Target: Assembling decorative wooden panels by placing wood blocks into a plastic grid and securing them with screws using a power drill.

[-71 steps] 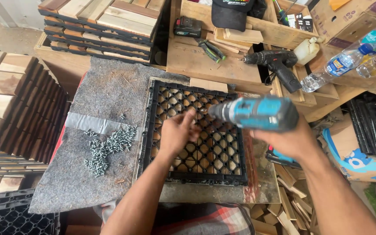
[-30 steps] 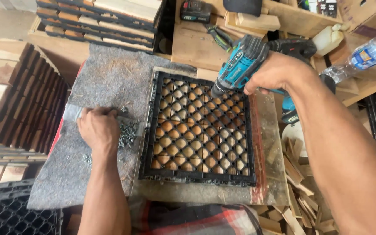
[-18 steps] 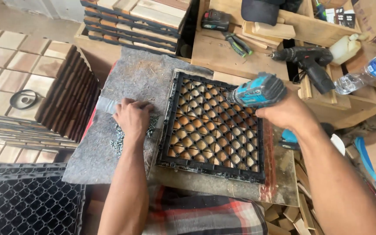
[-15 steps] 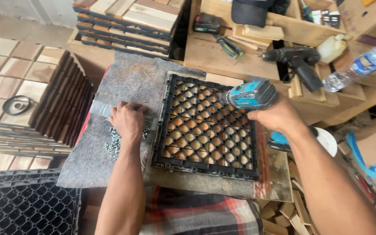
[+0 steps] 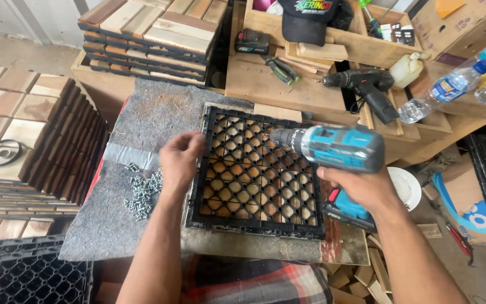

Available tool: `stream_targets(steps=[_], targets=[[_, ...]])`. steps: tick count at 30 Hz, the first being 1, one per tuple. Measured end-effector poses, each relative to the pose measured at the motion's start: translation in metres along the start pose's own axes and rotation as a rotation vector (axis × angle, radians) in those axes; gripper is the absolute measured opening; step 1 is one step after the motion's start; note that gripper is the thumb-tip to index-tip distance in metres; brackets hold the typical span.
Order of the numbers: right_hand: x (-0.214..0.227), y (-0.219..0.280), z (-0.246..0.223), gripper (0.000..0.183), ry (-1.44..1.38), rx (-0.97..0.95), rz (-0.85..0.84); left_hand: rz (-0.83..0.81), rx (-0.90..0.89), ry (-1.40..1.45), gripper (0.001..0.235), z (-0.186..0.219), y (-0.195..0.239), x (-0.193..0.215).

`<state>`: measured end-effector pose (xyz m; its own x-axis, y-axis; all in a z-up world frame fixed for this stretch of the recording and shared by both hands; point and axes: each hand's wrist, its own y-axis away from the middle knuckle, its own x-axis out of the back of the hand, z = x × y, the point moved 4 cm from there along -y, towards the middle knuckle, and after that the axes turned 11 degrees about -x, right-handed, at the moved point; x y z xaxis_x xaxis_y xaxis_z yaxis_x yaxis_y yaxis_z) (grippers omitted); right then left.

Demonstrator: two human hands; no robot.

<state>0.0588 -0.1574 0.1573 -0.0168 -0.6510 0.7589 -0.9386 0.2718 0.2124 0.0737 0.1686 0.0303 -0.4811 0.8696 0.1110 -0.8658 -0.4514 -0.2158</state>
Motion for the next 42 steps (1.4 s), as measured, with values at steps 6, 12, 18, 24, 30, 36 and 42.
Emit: stream_targets(steps=[6, 12, 18, 24, 30, 36, 42], targets=[[-0.015, 0.02, 0.011, 0.022, -0.095, 0.151, -0.051, -0.22, 0.42, 0.778, 0.036, 0.004, 0.025, -0.055], [-0.022, 0.026, 0.018, 0.022, -0.184, 0.282, -0.089, -0.302, 0.499, 1.039, 0.033, -0.018, 0.031, -0.082], [-0.019, 0.026, 0.023, 0.023, -0.267, 0.41, -0.128, -0.269, 0.545, 1.067, 0.035, -0.017, 0.032, -0.081], [0.004, 0.022, 0.023, 0.045, -0.141, 0.584, -0.159, -0.452, 0.576, 0.909, 0.033, -0.005, 0.032, -0.067], [0.008, 0.03, -0.04, 0.05, 0.089, 0.183, -0.057, -0.536, 0.344, 0.028, 0.078, 0.001, 0.029, -0.061], [-0.006, -0.008, -0.062, 0.025, 0.254, -0.021, -0.071, -0.5, -0.346, -0.629, 0.07, -0.028, 0.026, -0.078], [-0.013, -0.015, -0.077, 0.022, 0.314, -0.033, -0.074, -0.524, -0.319, -0.629, 0.071, -0.033, 0.027, -0.08]])
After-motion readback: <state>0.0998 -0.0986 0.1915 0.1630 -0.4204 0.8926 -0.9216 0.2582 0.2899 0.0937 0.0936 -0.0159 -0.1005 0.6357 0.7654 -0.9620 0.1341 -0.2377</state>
